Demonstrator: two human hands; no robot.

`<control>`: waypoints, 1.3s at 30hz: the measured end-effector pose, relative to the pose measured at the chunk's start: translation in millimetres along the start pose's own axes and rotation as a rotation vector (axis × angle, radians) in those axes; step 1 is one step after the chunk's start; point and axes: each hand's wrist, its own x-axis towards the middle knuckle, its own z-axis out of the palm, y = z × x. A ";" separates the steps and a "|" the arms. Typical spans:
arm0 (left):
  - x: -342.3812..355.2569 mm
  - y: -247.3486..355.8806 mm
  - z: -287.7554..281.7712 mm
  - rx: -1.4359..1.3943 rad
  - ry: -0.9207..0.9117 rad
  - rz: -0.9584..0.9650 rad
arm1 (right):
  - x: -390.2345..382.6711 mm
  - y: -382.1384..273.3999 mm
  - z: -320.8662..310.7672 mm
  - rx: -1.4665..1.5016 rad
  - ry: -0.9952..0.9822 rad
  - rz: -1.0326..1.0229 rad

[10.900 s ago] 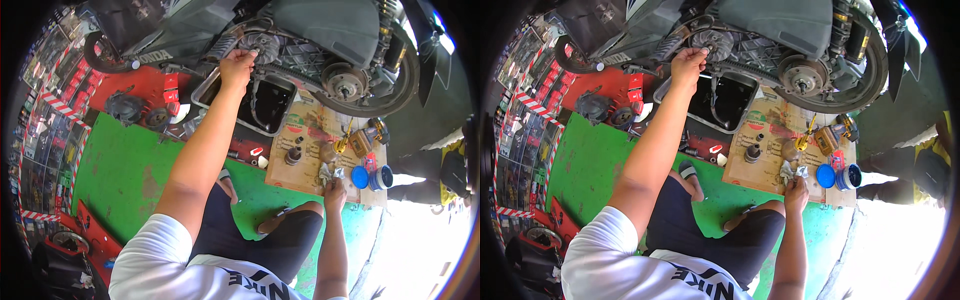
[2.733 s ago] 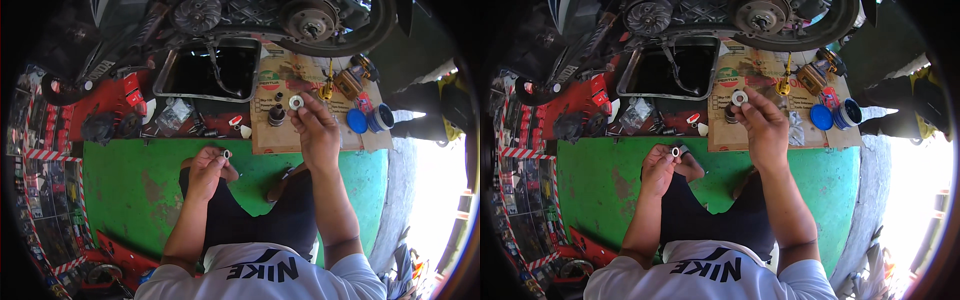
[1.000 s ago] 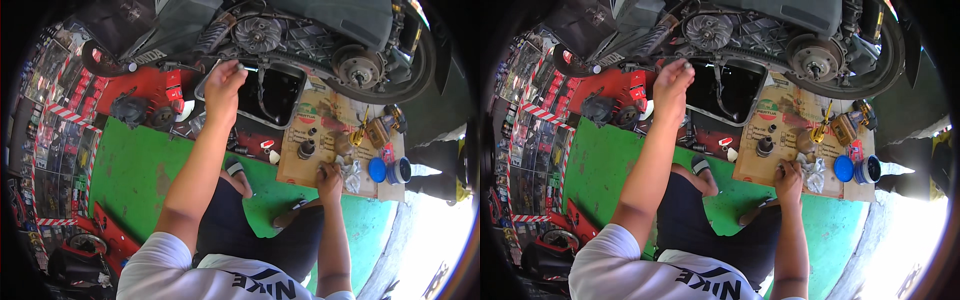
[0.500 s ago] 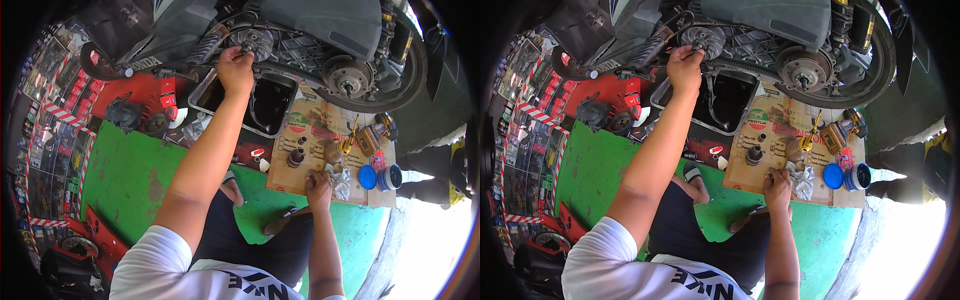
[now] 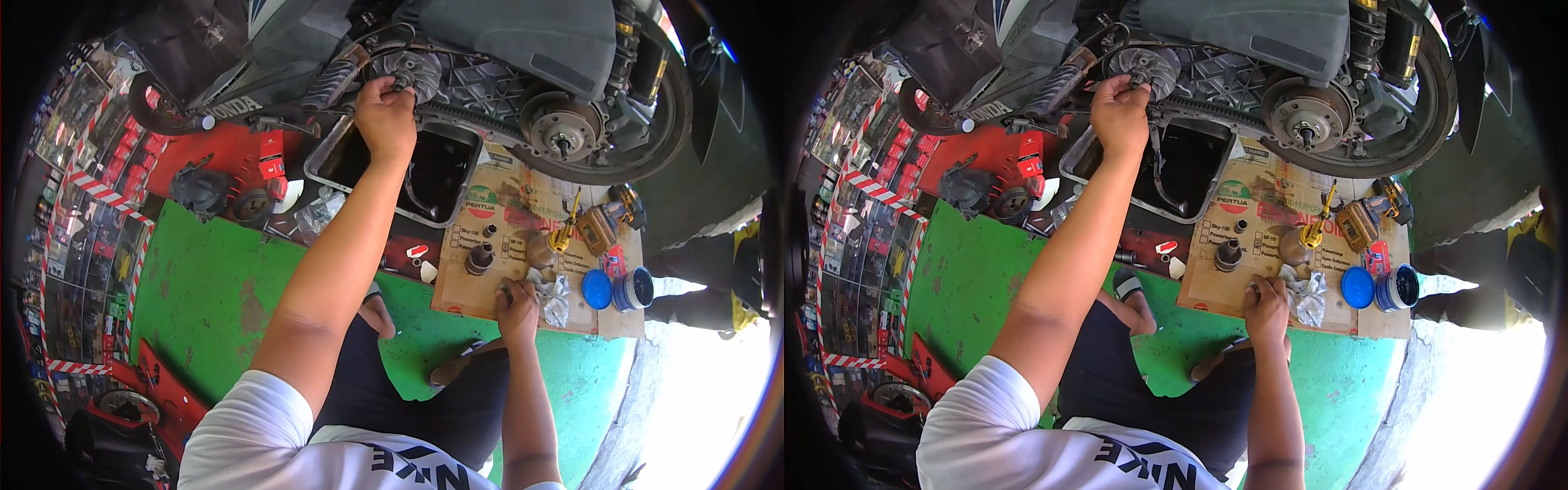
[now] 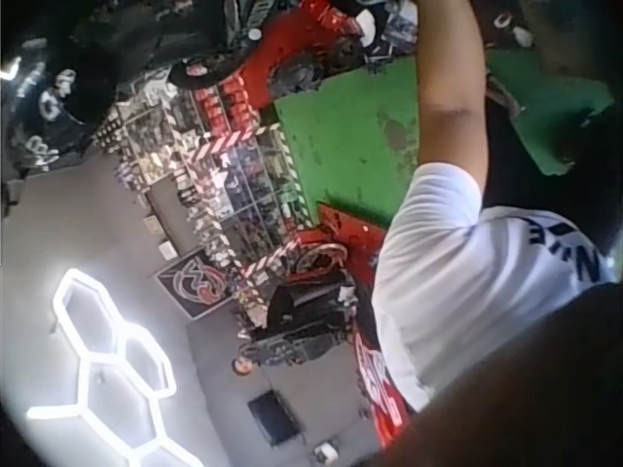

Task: Repairing a motorcycle by cleaning and reassembling the clutch and drive belt components.

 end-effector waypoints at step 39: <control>25.1 10.2 -33.5 0.061 -0.277 -0.176 | 157.9 -199.6 -31.7 0.796 -0.214 -0.019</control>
